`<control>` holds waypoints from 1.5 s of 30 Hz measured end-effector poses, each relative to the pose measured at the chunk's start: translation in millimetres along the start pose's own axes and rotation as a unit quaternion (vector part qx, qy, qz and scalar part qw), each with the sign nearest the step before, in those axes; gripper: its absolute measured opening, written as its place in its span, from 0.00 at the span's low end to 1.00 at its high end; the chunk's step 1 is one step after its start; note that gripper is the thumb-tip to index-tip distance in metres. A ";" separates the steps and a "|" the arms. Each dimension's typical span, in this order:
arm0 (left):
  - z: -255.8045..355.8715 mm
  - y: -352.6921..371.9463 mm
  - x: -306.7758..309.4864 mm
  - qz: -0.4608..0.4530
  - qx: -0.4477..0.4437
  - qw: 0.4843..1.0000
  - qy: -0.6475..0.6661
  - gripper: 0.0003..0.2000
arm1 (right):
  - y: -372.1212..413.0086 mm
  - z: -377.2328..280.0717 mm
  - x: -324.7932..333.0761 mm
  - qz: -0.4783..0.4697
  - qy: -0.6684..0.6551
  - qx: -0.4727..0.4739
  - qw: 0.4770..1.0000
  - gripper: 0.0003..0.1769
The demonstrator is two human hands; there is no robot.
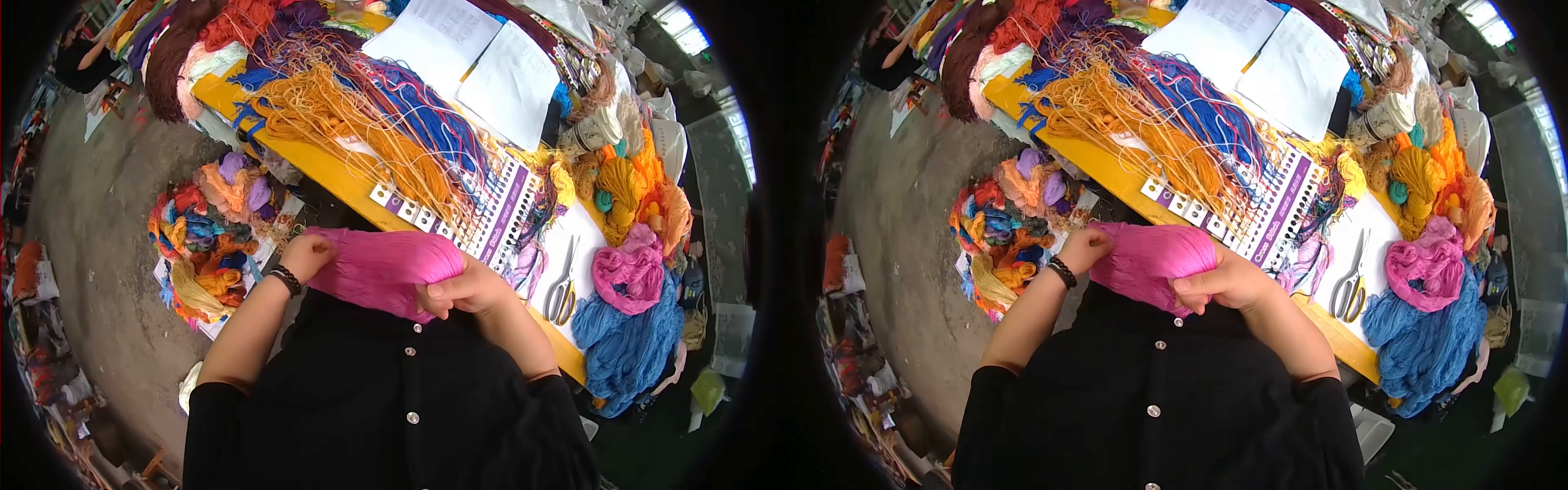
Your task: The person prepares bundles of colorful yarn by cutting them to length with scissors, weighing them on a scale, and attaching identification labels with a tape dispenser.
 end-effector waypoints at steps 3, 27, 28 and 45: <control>-18.8 -3.0 12.2 -0.074 0.197 0.931 0.299 0.07 | -0.4 0.5 8.3 0.001 -0.035 0.053 0.998 0.30; 146.5 73.0 1.4 -0.208 0.183 0.773 0.571 0.08 | -20.7 -13.1 -6.7 0.137 -0.057 0.242 0.959 0.16; 148.3 73.2 4.6 -0.201 0.177 0.737 0.621 0.07 | -19.5 -14.2 -6.3 0.142 -0.061 0.250 0.956 0.16; -43.6 57.7 125.7 0.178 0.019 0.435 0.883 0.12 | 32.0 -7.2 -1.1 0.099 -0.264 0.204 0.937 0.18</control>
Point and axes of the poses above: each hand's wrist, its own y-axis away from the middle knuckle, its own x-axis out of the back of the hand, z = x × y, the point moved 3 cm from there along -y, towards the middle knuckle, and after that the axes turned 3 degrees about z, right-handed, at the moved point
